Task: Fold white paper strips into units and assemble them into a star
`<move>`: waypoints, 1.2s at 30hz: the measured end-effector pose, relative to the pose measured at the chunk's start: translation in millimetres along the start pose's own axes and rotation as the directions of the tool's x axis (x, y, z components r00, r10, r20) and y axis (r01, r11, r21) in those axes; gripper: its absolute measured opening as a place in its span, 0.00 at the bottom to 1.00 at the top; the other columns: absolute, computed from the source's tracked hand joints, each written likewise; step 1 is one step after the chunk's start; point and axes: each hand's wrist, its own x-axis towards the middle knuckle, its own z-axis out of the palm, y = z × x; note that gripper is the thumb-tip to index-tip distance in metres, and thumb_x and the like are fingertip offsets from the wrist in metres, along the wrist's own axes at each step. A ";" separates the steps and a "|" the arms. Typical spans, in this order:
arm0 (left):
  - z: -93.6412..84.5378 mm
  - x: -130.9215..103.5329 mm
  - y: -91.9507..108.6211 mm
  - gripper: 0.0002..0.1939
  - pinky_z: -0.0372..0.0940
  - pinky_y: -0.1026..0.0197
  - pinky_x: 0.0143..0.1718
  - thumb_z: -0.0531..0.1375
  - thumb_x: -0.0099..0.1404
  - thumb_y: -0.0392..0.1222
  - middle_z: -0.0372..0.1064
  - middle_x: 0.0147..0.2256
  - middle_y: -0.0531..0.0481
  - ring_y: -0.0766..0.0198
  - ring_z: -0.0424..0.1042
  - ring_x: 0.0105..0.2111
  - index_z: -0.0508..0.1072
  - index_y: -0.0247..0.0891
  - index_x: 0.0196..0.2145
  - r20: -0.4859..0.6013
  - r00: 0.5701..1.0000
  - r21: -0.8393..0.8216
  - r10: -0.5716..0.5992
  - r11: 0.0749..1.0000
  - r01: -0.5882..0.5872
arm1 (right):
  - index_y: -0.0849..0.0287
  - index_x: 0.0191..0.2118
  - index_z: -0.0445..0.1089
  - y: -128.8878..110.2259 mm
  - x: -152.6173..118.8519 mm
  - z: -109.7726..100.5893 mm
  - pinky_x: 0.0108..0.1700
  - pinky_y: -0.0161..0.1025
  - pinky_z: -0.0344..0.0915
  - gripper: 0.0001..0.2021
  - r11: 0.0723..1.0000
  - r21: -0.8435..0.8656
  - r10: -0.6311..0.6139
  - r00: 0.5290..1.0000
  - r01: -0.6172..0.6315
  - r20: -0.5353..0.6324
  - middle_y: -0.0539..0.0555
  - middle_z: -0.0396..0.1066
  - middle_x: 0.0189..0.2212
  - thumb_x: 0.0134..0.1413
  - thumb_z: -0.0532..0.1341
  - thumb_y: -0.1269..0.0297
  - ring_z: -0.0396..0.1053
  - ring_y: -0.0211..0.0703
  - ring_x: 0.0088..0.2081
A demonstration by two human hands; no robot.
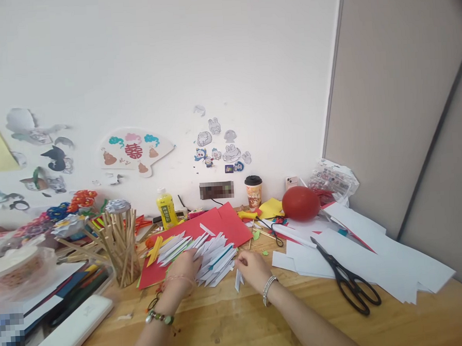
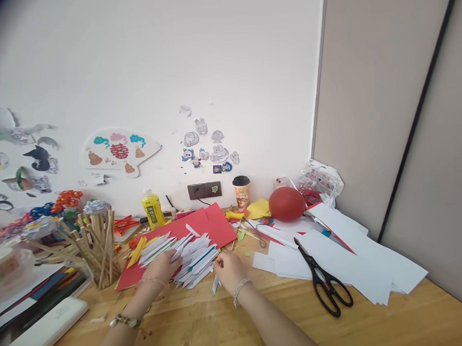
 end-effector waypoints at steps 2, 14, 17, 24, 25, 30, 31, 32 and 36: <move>-3.8 1.2 -1.0 0.08 0.58 0.63 0.29 0.52 0.57 0.43 0.70 0.26 0.46 0.58 0.69 0.30 0.66 0.38 0.25 -0.005 1.000 -0.069 -0.015 0.998 0.014 | 0.60 0.20 0.67 0.3 0.0 0.4 0.24 0.30 0.47 0.08 1.000 0.009 0.000 1.000 0.000 -0.010 0.48 0.66 0.18 0.46 0.56 0.68 0.60 0.35 0.22; -11.6 -18.5 33.2 0.24 0.44 0.67 0.12 0.54 0.47 0.65 0.47 0.07 0.62 0.73 0.46 0.09 0.60 0.39 0.18 0.315 0.909 -0.722 0.274 0.691 0.042 | 0.61 0.32 0.66 -16.1 -6.4 -12.5 0.26 0.30 0.56 0.14 0.883 0.406 -0.188 0.971 0.233 -0.149 0.49 0.64 0.21 0.53 0.51 0.55 0.63 0.36 0.23; -8.0 -24.7 43.0 0.24 0.40 0.68 0.12 0.60 0.45 0.62 0.47 0.07 0.62 0.75 0.44 0.08 0.60 0.38 0.17 0.388 0.833 -0.834 0.394 0.535 0.135 | 0.60 0.21 0.59 -18.5 -7.4 -17.3 0.24 0.30 0.51 0.16 0.915 0.322 -0.170 0.956 0.243 -0.238 0.45 0.56 0.16 0.53 0.51 0.56 0.56 0.34 0.21; -2.4 -26.8 46.4 0.24 0.40 0.67 0.13 0.60 0.46 0.62 0.47 0.06 0.62 0.75 0.43 0.09 0.65 0.36 0.19 0.398 0.810 -0.857 0.431 0.490 0.160 | 0.58 0.17 0.48 -17.2 -3.9 -22.8 0.23 0.30 0.47 0.16 0.920 0.325 -0.122 0.948 0.219 -0.295 0.43 0.46 0.15 0.52 0.50 0.59 0.49 0.32 0.20; -1.9 -26.6 45.7 0.24 0.40 0.67 0.13 0.59 0.47 0.63 0.47 0.06 0.62 0.75 0.42 0.09 0.65 0.36 0.19 0.392 0.813 -0.859 0.432 0.487 0.156 | 0.58 0.17 0.48 -17.8 -4.2 -23.6 0.23 0.30 0.47 0.16 0.921 0.322 -0.120 0.946 0.219 -0.300 0.44 0.46 0.15 0.52 0.49 0.59 0.49 0.33 0.20; -3.5 -28.3 47.1 0.24 0.41 0.67 0.14 0.57 0.49 0.63 0.46 0.07 0.62 0.74 0.43 0.10 0.68 0.36 0.21 0.372 0.825 -0.847 0.425 0.520 0.114 | 0.58 0.17 0.51 -20.7 -6.6 -23.6 0.23 0.30 0.47 0.16 0.936 0.274 -0.142 0.951 0.219 -0.273 0.44 0.48 0.15 0.52 0.49 0.60 0.50 0.33 0.20; -4.0 -29.1 48.4 0.24 0.41 0.67 0.14 0.57 0.48 0.63 0.48 0.07 0.61 0.74 0.43 0.10 0.69 0.36 0.21 0.365 0.829 -0.842 0.423 0.531 0.100 | 0.59 0.17 0.52 -20.9 -7.2 -22.3 0.23 0.30 0.47 0.15 0.937 0.267 -0.157 0.954 0.225 -0.254 0.44 0.49 0.15 0.52 0.49 0.61 0.50 0.32 0.20; -4.3 -29.9 49.7 0.25 0.41 0.67 0.14 0.58 0.47 0.64 0.50 0.09 0.60 0.74 0.44 0.10 0.68 0.36 0.21 0.354 0.834 -0.841 0.423 0.535 0.086 | 0.59 0.17 0.53 -21.1 -7.7 -20.7 0.23 0.30 0.47 0.15 0.938 0.257 -0.174 0.957 0.233 -0.234 0.44 0.50 0.15 0.52 0.50 0.61 0.51 0.32 0.20; -2.8 -31.6 53.3 0.24 0.41 0.67 0.14 0.58 0.46 0.64 0.53 0.10 0.60 0.74 0.45 0.10 0.64 0.37 0.20 0.289 0.848 -0.874 0.444 0.483 0.045 | 0.59 0.17 0.54 -21.8 -10.5 -14.7 0.23 0.30 0.47 0.15 0.938 0.201 -0.256 0.955 0.283 -0.149 0.44 0.52 0.14 0.52 0.50 0.63 0.52 0.32 0.20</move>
